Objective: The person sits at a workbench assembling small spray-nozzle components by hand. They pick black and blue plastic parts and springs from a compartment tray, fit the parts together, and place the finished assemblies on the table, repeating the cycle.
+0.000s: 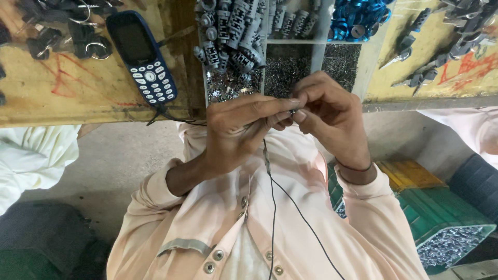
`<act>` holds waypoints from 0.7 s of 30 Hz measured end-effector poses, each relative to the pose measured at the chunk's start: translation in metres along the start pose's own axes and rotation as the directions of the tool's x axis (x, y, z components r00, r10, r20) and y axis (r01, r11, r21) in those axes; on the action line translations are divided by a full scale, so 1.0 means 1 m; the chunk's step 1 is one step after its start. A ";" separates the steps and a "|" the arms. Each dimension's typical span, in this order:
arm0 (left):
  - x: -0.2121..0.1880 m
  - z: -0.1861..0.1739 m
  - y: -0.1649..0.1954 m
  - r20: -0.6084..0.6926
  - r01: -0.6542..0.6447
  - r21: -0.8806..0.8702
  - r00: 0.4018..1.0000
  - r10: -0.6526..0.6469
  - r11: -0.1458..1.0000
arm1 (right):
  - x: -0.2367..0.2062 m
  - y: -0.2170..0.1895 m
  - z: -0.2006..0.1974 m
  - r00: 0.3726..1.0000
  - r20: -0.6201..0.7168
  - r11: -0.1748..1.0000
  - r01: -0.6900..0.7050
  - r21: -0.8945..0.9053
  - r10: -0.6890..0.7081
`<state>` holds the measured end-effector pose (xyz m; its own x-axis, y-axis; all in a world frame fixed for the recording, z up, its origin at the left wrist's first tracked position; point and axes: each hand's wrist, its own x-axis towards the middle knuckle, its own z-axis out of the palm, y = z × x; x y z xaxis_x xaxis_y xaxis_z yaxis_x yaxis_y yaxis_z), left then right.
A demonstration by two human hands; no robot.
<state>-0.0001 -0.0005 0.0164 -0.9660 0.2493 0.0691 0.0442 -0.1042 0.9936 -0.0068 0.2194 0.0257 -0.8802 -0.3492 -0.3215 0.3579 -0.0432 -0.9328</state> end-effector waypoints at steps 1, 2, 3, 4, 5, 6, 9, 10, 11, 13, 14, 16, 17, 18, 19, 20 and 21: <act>0.000 0.002 0.002 -0.027 0.035 0.011 0.999 -0.034 0.999 | 0.000 -0.004 0.002 0.998 -0.020 0.991 0.052 -0.123 -0.055; 0.000 0.005 0.004 -0.053 0.070 0.020 0.996 -0.069 0.997 | 0.001 -0.009 0.003 0.988 -0.004 0.947 0.147 -0.287 -0.155; 0.000 0.007 0.005 -0.079 0.105 0.029 0.992 -0.102 0.994 | 0.002 -0.013 0.005 0.968 0.030 0.866 0.236 -0.441 -0.248; 0.001 0.007 0.005 -0.077 0.114 0.073 0.991 -0.109 0.991 | 0.005 -0.018 0.008 0.939 0.080 0.752 0.316 -0.578 -0.333; 0.001 0.007 0.005 -0.076 0.123 0.118 0.991 -0.115 0.985 | 0.009 -0.021 0.011 0.967 -0.016 0.901 0.230 -0.368 -0.253; 0.001 0.007 0.004 -0.073 0.133 0.161 0.990 -0.122 0.978 | 0.013 -0.024 0.014 0.985 -0.087 0.983 0.136 -0.125 -0.148; 0.004 0.002 -0.003 0.065 0.341 -0.179 0.940 -0.335 0.923 | 0.023 -0.035 0.012 0.976 0.005 0.934 -0.211 0.288 0.219; 0.003 0.002 -0.004 0.073 0.338 -0.205 0.941 -0.330 0.919 | 0.024 -0.038 0.008 0.942 0.085 0.875 -0.334 0.349 0.326; 0.002 0.001 -0.005 0.078 0.334 -0.230 0.942 -0.325 0.914 | 0.023 -0.041 0.002 0.987 0.003 0.983 -0.159 -0.095 0.160; 0.001 0.001 -0.007 0.068 0.335 -0.252 0.942 -0.329 0.908 | 0.018 -0.044 -0.012 0.977 0.098 0.511 0.183 -0.840 -0.188; 0.002 0.002 -0.009 0.059 0.340 -0.247 0.940 -0.337 0.907 | 0.016 -0.041 -0.018 0.983 0.081 0.365 0.137 -0.921 -0.163; 0.002 0.003 -0.010 0.064 0.346 -0.236 0.938 -0.341 0.908 | 0.013 -0.033 -0.028 0.992 0.011 0.045 0.017 -0.999 -0.129; 0.004 0.004 -0.011 0.072 0.340 -0.233 0.940 -0.333 0.911 | 0.010 -0.030 -0.032 0.991 -0.018 0.080 -0.007 -0.997 -0.136; 0.006 0.005 -0.012 0.070 0.332 -0.235 0.943 -0.324 0.914 | 0.008 -0.027 -0.035 0.990 -0.038 0.112 -0.022 -0.993 -0.139; 0.007 0.006 -0.012 0.053 0.304 -0.170 0.953 -0.300 0.937 | 0.007 -0.024 -0.038 0.990 -0.050 0.145 -0.030 -0.989 -0.134; 0.008 0.006 -0.012 0.038 0.280 -0.100 0.960 -0.277 0.955 | 0.006 -0.021 -0.039 0.990 -0.034 0.135 -0.015 -0.991 -0.137; 0.009 0.006 -0.012 0.025 0.251 -0.023 0.968 -0.251 0.968 | 0.006 -0.019 -0.040 0.989 -0.018 0.128 0.001 -0.992 -0.145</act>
<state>-0.0077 0.0086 0.0059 -0.9396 0.2911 -0.1802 -0.2059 -0.0600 0.9767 -0.0314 0.2553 0.0347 -0.9281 -0.3225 -0.1859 -0.2642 0.9225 -0.2814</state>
